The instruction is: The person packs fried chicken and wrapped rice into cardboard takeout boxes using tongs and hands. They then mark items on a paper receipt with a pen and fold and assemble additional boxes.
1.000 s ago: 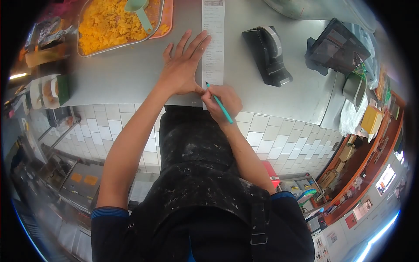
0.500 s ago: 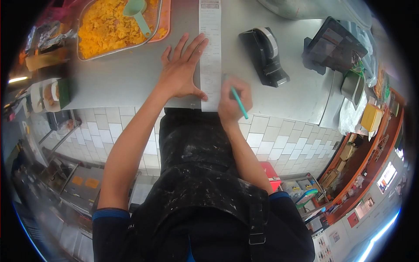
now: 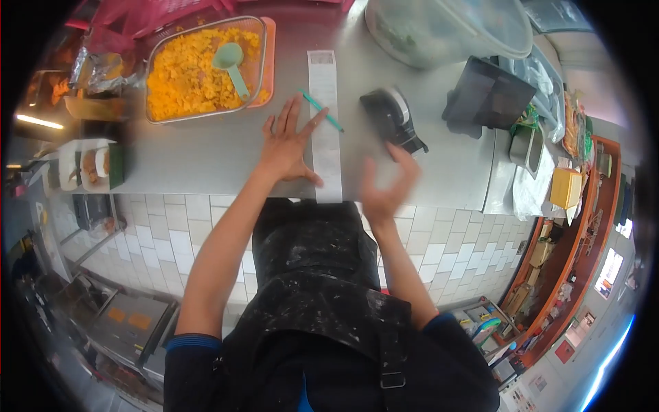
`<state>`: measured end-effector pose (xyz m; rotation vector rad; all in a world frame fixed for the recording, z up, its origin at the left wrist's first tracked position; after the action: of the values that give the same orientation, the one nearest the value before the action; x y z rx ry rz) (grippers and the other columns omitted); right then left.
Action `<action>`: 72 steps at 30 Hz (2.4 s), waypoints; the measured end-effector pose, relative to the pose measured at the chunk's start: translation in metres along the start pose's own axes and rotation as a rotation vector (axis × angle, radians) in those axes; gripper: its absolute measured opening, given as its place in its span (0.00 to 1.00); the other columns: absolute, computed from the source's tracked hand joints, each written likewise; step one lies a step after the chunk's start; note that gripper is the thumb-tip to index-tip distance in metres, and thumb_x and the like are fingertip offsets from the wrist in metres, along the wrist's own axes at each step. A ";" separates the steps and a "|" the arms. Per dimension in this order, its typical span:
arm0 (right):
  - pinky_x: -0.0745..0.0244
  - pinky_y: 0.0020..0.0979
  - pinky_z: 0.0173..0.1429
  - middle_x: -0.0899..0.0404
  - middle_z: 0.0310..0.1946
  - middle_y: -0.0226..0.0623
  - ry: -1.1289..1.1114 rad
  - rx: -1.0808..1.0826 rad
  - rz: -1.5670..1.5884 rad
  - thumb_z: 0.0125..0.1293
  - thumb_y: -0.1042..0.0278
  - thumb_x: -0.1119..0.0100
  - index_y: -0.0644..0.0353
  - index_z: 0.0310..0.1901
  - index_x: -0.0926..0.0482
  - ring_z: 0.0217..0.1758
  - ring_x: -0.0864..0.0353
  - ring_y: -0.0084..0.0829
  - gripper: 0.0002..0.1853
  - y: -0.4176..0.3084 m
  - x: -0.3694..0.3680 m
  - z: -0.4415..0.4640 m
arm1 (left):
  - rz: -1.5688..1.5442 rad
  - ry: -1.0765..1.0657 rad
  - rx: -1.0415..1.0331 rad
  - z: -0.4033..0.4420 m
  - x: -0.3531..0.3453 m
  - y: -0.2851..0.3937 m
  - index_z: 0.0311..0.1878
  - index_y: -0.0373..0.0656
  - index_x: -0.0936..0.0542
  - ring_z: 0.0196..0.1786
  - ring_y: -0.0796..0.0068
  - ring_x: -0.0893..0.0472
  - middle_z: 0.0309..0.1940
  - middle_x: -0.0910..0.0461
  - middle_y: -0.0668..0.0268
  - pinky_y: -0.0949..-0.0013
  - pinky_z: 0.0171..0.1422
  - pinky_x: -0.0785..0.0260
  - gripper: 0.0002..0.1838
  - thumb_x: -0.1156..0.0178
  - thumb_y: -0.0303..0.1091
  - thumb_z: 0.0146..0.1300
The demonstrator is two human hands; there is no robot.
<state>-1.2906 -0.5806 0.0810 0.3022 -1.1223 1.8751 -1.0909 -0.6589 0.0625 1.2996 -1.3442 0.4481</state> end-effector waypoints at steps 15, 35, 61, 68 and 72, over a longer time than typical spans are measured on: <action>0.26 0.35 0.62 0.19 0.54 0.55 -0.192 -0.770 0.145 0.46 0.61 0.20 0.61 0.71 0.44 0.53 0.16 0.46 0.53 -0.046 0.006 -0.015 | -0.005 -0.029 0.043 0.003 -0.002 0.001 0.80 0.67 0.56 0.82 0.51 0.66 0.80 0.67 0.49 0.35 0.78 0.63 0.84 0.17 0.61 0.12; 0.23 0.38 0.53 0.16 0.44 0.46 -0.920 -0.261 0.387 0.70 0.58 0.42 0.62 0.53 0.22 0.47 0.16 0.41 0.18 -0.296 -0.198 -0.046 | -0.799 1.073 0.538 -0.280 0.063 -0.351 0.33 0.43 0.24 0.35 0.76 0.26 0.30 0.25 0.68 0.69 0.43 0.33 0.15 0.48 0.41 0.74; 0.23 0.35 0.51 0.16 0.40 0.46 -0.832 -0.659 0.617 0.68 0.57 0.38 0.64 0.58 0.25 0.43 0.16 0.39 0.24 -0.202 -0.093 -0.039 | -0.258 1.029 0.453 -0.236 0.087 -0.262 0.57 0.40 0.25 0.52 0.65 0.23 0.49 0.23 0.61 0.62 0.56 0.31 0.15 0.45 0.36 0.71; 0.28 0.35 0.51 0.21 0.42 0.41 -0.194 -0.777 0.122 0.54 0.65 0.25 0.63 0.48 0.28 0.45 0.22 0.32 0.24 -0.094 0.018 -0.088 | -0.222 0.286 -0.227 -0.098 0.031 -0.045 0.67 0.46 0.29 0.67 0.56 0.30 0.65 0.27 0.61 0.56 0.70 0.40 0.34 0.33 0.47 0.59; 0.36 0.39 0.70 0.29 0.61 0.50 -0.048 -0.569 0.203 0.52 0.67 0.25 0.69 0.65 0.37 0.67 0.29 0.46 0.41 -0.073 0.000 -0.052 | -0.094 0.181 -0.254 -0.045 0.007 -0.007 0.75 0.48 0.40 0.78 0.66 0.44 0.76 0.42 0.66 0.54 0.74 0.47 0.50 0.31 0.58 0.51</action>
<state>-1.2209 -0.5262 0.0940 -0.0942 -1.7093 1.6332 -1.0629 -0.6258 0.0780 1.0802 -1.1437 0.3103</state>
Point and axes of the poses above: each hand's wrist, its own z-axis towards the middle knuckle, its own x-axis out of the back of the hand, y = z × x, the point moved 1 cm from there along z, towards the middle knuckle
